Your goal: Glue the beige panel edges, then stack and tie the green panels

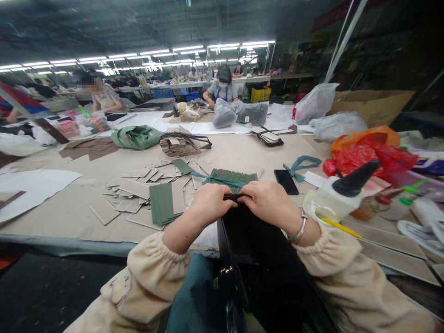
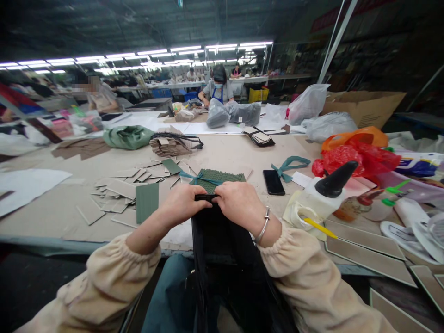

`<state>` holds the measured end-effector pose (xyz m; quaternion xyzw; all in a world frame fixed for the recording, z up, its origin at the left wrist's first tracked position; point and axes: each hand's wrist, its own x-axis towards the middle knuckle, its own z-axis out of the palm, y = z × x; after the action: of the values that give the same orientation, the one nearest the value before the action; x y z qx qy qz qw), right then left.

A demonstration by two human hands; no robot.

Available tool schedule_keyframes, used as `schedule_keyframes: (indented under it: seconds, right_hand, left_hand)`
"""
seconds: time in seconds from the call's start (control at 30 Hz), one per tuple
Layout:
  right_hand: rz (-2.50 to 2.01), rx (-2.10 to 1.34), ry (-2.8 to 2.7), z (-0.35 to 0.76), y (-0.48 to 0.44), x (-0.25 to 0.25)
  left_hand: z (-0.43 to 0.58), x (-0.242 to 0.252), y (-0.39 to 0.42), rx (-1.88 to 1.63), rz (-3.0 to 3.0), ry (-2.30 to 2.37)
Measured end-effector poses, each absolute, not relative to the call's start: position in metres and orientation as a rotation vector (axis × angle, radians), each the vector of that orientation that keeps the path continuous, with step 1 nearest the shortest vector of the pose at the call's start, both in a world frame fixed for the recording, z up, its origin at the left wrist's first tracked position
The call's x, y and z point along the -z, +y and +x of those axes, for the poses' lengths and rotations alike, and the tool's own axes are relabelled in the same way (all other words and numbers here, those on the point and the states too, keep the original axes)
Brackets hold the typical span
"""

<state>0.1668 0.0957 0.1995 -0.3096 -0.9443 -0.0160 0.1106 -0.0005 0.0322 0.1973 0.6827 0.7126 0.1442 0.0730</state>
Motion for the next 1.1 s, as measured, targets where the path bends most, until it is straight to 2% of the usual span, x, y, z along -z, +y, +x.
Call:
schedule_keyframes:
  seconds: [0.5,0.83,0.97,1.1]
  right_hand:
    - [-0.931,-0.007,-2.781,0.167,0.097,-0.198]
    - [-0.862,0.025,-2.811,0.164,0.093,-0.200]
    - [-0.920,0.086,-2.826,0.155,0.089,-0.203]
    - [-0.885,0.058,-2.816,0.150,0.090,-0.202]
  left_hand:
    - [-0.006,-0.186,0.032,-0.608,2.178,2.042]
    - [-0.001,-0.183,0.035,-0.567,2.245,2.027]
    - [-0.006,-0.187,0.030,-0.598,2.157,1.960]
    - [-0.025,-0.191,0.010,-0.813,1.907,1.912]
